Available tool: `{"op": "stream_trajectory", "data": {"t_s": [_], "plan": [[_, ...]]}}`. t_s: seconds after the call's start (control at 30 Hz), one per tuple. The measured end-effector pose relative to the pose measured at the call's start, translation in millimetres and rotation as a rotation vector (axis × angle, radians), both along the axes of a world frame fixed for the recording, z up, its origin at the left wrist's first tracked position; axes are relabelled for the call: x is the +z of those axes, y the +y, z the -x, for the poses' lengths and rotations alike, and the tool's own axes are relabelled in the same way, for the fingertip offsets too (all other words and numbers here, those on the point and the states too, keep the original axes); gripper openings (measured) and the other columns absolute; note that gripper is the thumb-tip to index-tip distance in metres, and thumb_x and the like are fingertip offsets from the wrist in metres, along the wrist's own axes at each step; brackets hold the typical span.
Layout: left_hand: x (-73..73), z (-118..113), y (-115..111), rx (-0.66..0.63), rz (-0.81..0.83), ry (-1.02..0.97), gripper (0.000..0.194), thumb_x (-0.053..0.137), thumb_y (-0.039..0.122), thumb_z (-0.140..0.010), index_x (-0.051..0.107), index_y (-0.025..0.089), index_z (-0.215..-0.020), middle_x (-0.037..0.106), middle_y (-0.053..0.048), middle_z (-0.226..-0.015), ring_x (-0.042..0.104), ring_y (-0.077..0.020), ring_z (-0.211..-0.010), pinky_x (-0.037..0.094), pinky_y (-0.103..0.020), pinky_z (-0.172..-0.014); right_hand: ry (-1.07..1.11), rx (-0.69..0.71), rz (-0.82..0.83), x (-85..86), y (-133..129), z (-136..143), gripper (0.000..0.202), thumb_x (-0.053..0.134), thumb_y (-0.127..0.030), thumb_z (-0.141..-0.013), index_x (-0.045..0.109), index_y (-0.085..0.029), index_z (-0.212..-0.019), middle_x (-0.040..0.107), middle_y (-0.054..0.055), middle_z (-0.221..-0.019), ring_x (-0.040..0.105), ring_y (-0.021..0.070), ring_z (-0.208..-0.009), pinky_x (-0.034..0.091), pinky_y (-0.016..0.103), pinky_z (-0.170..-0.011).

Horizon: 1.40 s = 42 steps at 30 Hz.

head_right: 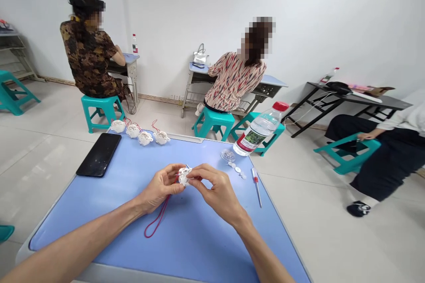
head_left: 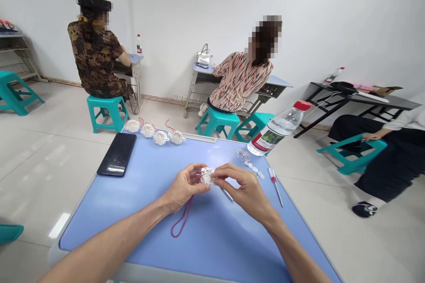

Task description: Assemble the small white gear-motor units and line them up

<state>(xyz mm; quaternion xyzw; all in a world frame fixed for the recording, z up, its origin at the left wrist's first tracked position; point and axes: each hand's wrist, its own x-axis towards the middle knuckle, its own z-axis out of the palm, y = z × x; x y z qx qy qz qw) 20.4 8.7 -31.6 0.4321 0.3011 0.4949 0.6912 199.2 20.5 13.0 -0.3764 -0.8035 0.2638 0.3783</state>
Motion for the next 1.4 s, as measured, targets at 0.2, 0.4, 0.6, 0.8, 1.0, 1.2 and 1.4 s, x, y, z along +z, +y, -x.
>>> {"op": "stream_trajectory", "data": {"t_s": [0.2, 0.4, 0.6, 0.8, 1.0, 1.2, 1.4], "plan": [[0.7, 0.2, 1.6, -0.013, 0.007, 0.013, 0.054, 0.079, 0.024, -0.065, 0.059, 0.019, -0.114, 0.061, -0.008, -0.109, 0.057, -0.0184, -0.097, 0.043, -0.031, -0.084, 0.017, -0.015, 0.036, 1.8, 0.4, 0.2, 0.009, 0.062, -0.026, -0.086, 0.070, -0.022, -0.088, 0.066, 0.005, -0.086, 0.062, 0.0158, -0.074, 0.052, 0.030, -0.069], [1.5, -1.1, 3.4, -0.015, -0.016, 0.008, 0.050, 0.078, 0.023, -0.067, 0.060, 0.019, -0.113, 0.062, -0.009, -0.112, 0.057, -0.0196, -0.102, 0.042, -0.032, -0.088, 0.048, -0.024, 0.116, 4.3, 1.8, -2.7, 0.011, 0.061, -0.028, -0.085, 0.069, -0.021, -0.087, 0.067, 0.004, -0.084, 0.063, 0.0161, -0.075, 0.052, 0.031, -0.072], [2.0, -2.1, 5.3, -0.019, -0.003, 0.008, 0.050, 0.078, 0.022, -0.066, 0.060, 0.019, -0.113, 0.062, -0.008, -0.112, 0.057, -0.0194, -0.101, 0.042, -0.033, -0.089, 0.134, -0.030, 0.264, 2.3, 4.5, -7.2, 0.012, 0.063, -0.030, -0.082, 0.069, -0.020, -0.086, 0.067, 0.003, -0.084, 0.062, 0.0153, -0.076, 0.051, 0.029, -0.071], [1.8, -2.7, 4.9, -0.011, -0.006, 0.022, 0.050, 0.079, 0.023, -0.066, 0.060, 0.019, -0.112, 0.063, -0.008, -0.111, 0.057, -0.0195, -0.101, 0.042, -0.033, -0.089, 0.164, -0.071, 0.345, 1.0, 5.6, -5.1, 0.017, 0.065, -0.034, -0.079, 0.070, -0.019, -0.086, 0.068, 0.004, -0.082, 0.061, 0.0156, -0.075, 0.050, 0.028, -0.066], [3.4, -2.3, 4.6, -0.011, -0.008, 0.040, 0.048, 0.078, 0.024, -0.067, 0.061, 0.019, -0.112, 0.062, -0.008, -0.111, 0.057, -0.0192, -0.101, 0.042, -0.033, -0.090, 0.178, -0.068, 0.367, -0.6, 5.7, -3.4, 0.016, 0.064, -0.034, -0.079, 0.071, -0.020, -0.084, 0.068, 0.003, -0.082, 0.061, 0.0151, -0.075, 0.048, 0.027, -0.064], [4.0, -3.1, 4.8, -0.006, -0.001, 0.036, 0.047, 0.078, 0.024, -0.066, 0.062, 0.019, -0.110, 0.062, -0.008, -0.109, 0.057, -0.0197, -0.101, 0.042, -0.033, -0.090, 0.202, -0.072, 0.366, -4.0, 6.8, -3.0, 0.015, 0.065, -0.034, -0.078, 0.072, -0.021, -0.083, 0.068, 0.003, -0.082, 0.061, 0.0152, -0.075, 0.048, 0.027, -0.064], [2.5, -2.7, 4.9, -0.015, -0.006, 0.040, 0.049, 0.078, 0.024, -0.067, 0.060, 0.019, -0.112, 0.062, -0.008, -0.110, 0.057, -0.0192, -0.101, 0.042, -0.034, -0.090, 0.220, -0.075, 0.426, -4.3, 7.0, -2.2, 0.020, 0.066, -0.036, -0.077, 0.070, -0.019, -0.086, 0.069, 0.003, -0.082, 0.062, 0.0149, -0.073, 0.049, 0.027, -0.064]]}}
